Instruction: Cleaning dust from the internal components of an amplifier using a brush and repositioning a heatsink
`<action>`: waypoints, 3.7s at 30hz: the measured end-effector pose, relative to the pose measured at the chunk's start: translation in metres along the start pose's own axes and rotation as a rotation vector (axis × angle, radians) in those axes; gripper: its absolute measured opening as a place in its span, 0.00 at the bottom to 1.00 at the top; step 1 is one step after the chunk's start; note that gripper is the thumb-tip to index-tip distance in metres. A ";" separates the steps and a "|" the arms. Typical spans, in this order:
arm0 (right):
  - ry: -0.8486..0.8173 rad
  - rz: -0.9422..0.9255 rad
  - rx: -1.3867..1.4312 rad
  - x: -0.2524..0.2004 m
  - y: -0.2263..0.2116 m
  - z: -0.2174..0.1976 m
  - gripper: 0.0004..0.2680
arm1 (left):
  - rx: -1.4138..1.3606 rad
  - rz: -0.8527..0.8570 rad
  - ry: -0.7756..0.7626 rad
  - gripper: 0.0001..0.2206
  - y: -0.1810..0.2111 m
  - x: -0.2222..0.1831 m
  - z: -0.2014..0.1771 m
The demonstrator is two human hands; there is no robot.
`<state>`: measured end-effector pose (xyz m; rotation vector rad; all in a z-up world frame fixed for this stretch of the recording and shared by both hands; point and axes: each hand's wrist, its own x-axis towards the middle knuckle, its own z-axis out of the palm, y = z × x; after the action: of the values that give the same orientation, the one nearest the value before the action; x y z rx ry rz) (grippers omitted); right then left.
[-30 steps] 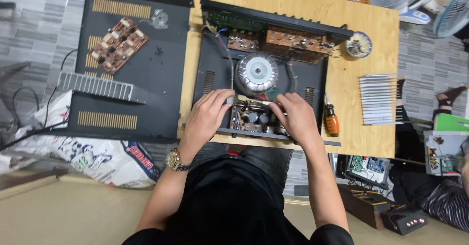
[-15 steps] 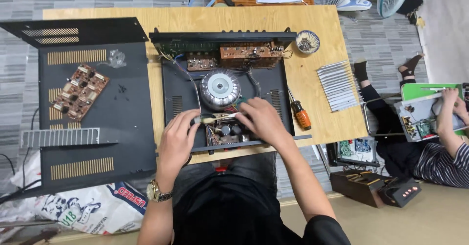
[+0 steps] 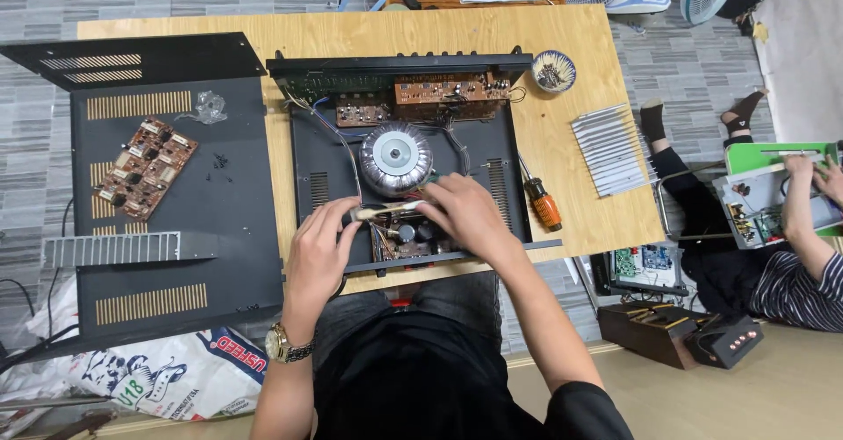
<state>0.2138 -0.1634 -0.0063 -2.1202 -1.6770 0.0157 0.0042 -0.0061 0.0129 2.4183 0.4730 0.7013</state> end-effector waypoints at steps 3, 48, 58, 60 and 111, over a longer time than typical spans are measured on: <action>-0.027 0.089 -0.003 -0.018 0.017 -0.002 0.07 | 0.001 0.007 0.003 0.11 -0.002 0.001 0.001; 0.135 -0.373 0.022 0.096 0.058 0.016 0.09 | -0.046 0.152 0.060 0.11 -0.012 -0.002 0.005; 0.086 -0.429 0.180 0.121 0.063 0.041 0.09 | -0.048 0.137 0.052 0.10 -0.009 -0.004 0.004; 0.032 -0.332 0.116 0.119 0.057 0.039 0.09 | -0.048 0.135 0.052 0.10 -0.007 -0.001 0.004; 0.070 -0.349 0.057 0.108 0.028 0.018 0.13 | -0.005 0.145 -0.004 0.08 -0.004 -0.002 0.001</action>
<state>0.2632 -0.0619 -0.0047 -1.7412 -1.9550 -0.1129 0.0025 -0.0045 0.0091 2.4664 0.2963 0.7581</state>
